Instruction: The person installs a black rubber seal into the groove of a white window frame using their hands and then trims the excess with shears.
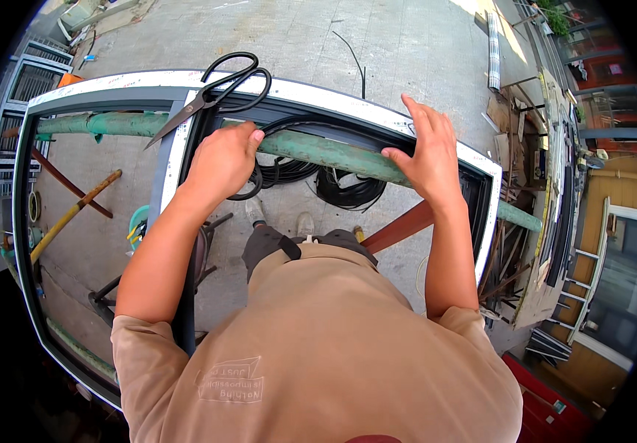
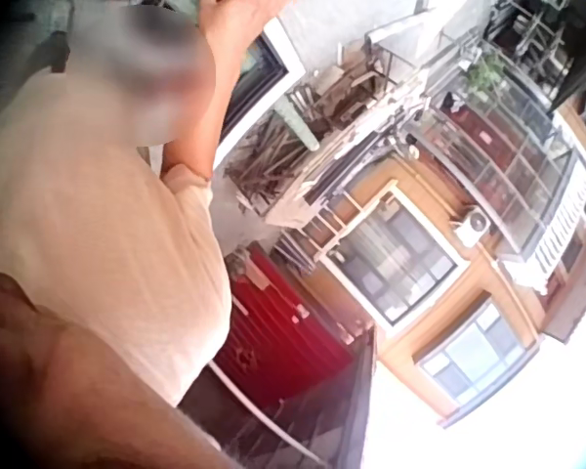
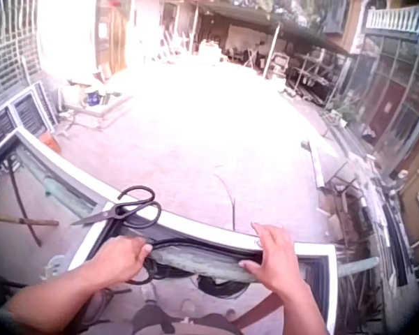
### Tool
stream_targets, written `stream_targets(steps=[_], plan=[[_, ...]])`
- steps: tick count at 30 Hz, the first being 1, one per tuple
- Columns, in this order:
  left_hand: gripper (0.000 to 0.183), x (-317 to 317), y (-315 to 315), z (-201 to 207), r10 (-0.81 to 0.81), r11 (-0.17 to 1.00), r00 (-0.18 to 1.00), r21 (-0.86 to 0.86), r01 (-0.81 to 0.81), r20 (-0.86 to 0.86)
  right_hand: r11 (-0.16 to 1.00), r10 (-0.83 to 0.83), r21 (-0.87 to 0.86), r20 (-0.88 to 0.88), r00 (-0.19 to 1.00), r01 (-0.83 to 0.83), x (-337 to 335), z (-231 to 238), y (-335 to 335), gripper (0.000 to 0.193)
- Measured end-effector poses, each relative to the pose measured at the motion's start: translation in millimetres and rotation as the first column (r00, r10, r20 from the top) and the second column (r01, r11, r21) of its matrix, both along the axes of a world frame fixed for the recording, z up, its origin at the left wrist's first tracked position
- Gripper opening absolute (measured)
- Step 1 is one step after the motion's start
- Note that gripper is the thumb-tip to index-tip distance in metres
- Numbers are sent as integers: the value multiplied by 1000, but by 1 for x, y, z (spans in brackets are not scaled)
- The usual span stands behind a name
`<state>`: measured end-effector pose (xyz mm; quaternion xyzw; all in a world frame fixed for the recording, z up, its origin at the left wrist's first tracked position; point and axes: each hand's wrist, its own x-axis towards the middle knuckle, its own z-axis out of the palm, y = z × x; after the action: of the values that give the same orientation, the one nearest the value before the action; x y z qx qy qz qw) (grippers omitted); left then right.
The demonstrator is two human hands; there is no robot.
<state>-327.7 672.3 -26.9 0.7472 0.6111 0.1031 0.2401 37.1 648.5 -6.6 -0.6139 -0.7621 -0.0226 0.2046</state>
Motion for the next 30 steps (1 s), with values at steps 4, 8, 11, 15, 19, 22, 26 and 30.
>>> stream_targets(steps=[4, 8, 11, 15, 19, 22, 26, 30], plan=[[38, 2, 1, 4, -44, 999, 999, -4, 44, 0, 1000, -12, 30, 86, 996, 9, -2, -13, -1, 86], [39, -3, 1, 2, -50, 999, 998, 19, 50, 29, 1000, 8, 23, 59, 998, -9, 1, -13, 0, 86], [40, -7, 0, 5, -81, 996, 995, 47, 78, 62, 1000, 23, 15, 35, 999, -24, 2, -12, 1, 83], [42, -9, -4, 12, -151, 988, 988, 42, 150, 31, 1000, -8, -14, 25, 1000, 9, 0, -11, 1, 76], [45, -9, -7, 13, -187, 982, 982, -8, 187, -16, 994, -67, -91, -7, 998, 66, -2, -9, 3, 68], [46, -10, -5, 8, -169, 985, 985, 23, 169, 20, 990, -99, -98, -18, 995, 97, -5, -7, 4, 66], [48, -9, -3, 2, -152, 987, 988, 54, 150, 20, 992, -90, -82, 33, 995, 93, -6, -7, 2, 67], [47, -8, 3, -1, -149, 987, 987, 66, 145, 53, 998, -25, 54, 52, 998, 22, -7, -18, 2, 71]])
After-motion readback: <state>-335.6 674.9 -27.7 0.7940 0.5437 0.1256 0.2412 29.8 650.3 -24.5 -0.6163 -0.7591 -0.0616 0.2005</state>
